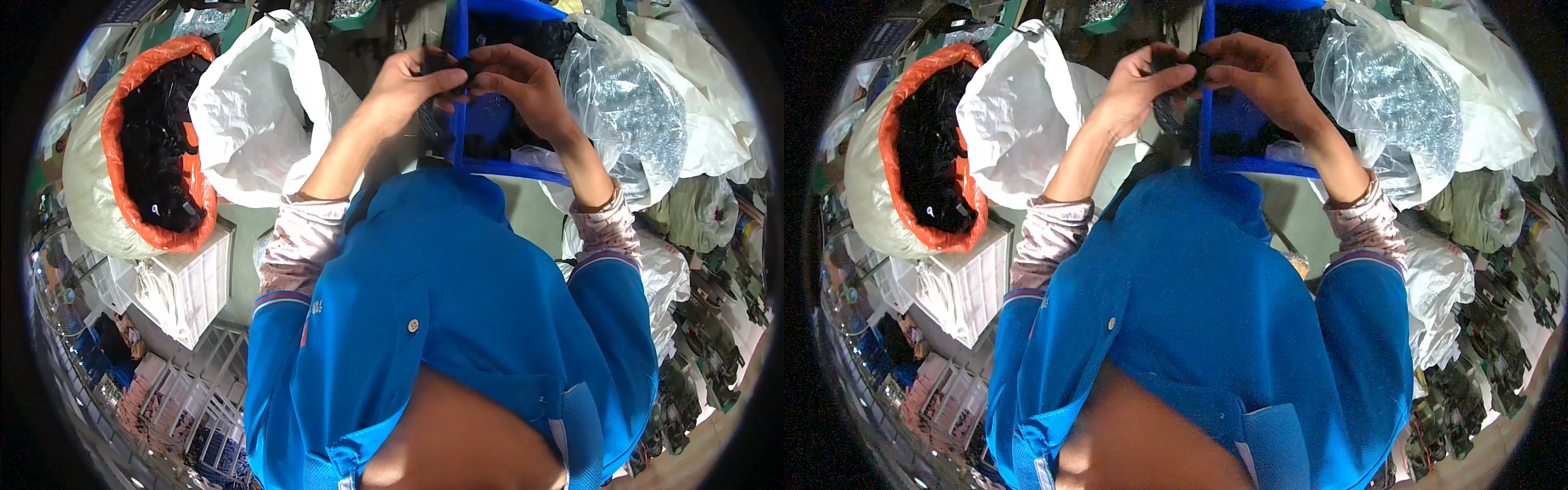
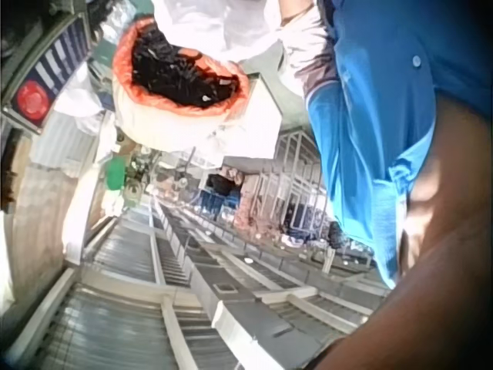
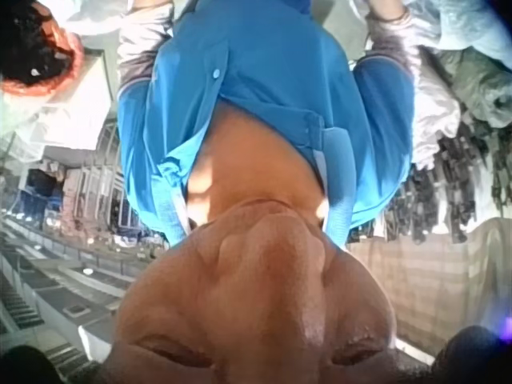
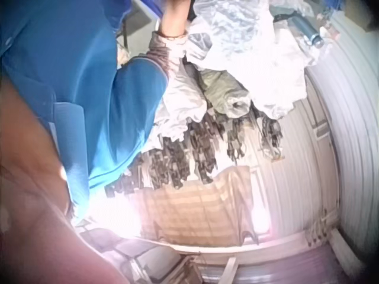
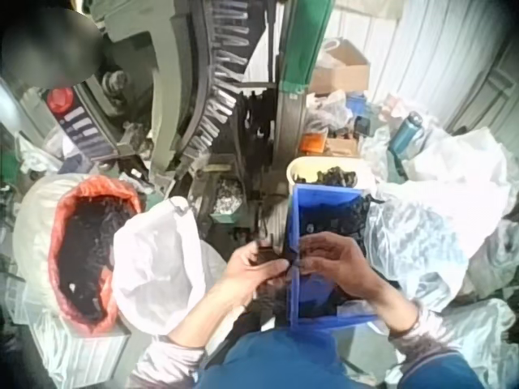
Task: The person repeatedly picks small black plastic components from a blue bin, attaches a small metal piece to each, and places the assembled unit into a white sack. The process is continuous and repetitive throughout the clip.
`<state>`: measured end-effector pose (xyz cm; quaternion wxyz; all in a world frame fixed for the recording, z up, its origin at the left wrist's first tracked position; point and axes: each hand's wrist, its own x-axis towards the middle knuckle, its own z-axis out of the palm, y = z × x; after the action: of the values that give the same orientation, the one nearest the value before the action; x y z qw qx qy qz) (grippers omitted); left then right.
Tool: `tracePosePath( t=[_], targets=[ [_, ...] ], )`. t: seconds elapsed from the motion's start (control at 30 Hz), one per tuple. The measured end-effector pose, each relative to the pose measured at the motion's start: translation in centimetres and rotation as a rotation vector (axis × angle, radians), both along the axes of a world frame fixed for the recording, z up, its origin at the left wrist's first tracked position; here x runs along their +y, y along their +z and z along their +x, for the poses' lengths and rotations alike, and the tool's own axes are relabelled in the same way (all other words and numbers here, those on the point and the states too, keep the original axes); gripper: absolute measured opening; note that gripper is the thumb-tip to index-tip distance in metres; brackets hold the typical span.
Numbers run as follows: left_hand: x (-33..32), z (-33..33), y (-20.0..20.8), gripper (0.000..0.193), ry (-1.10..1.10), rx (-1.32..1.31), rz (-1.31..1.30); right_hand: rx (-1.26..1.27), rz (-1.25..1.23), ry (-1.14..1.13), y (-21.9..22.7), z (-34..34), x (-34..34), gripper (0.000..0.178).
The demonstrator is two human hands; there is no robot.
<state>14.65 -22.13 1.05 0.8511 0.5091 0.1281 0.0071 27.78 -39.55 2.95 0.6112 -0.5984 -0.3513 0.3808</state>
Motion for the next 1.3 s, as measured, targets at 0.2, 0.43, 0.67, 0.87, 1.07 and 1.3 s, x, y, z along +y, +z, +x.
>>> tracePosePath(
  t=[0.2, 0.43, 0.67, 0.87, 1.07, 1.3],
  targets=[
    [2.1, -1.9, -0.3, 0.027, 0.177, 0.008, -0.159, -0.915, -0.405, 0.018, -13.1, 3.8, -4.9, 0.033],
    [3.0, -3.8, -1.1, 0.025, 0.314, 0.012, -0.162, -1.099, -0.923, 0.239, -16.5, 2.0, -4.5, 0.025],
    [4.2, -5.3, -0.4, 0.026, 0.486, 0.0, -0.139, -0.914, -0.566, 0.027, -11.9, 2.9, -5.9, 0.028],
    [2.1, -5.7, -0.5, 0.023, 0.653, -0.038, -0.209, -0.67, -0.411, -0.119, -8.7, 3.1, -6.7, 0.02],
    [0.1, -9.7, -0.9, 0.023, 0.833, 0.011, -0.219, -0.446, -0.413, -0.08, -7.8, 2.3, -6.6, 0.02],
    [-0.5, -10.9, -1.8, 0.025, 0.879, 0.034, -0.238, -0.4, -0.313, -0.113, -6.8, 1.2, -7.0, 0.023]
  ],
)
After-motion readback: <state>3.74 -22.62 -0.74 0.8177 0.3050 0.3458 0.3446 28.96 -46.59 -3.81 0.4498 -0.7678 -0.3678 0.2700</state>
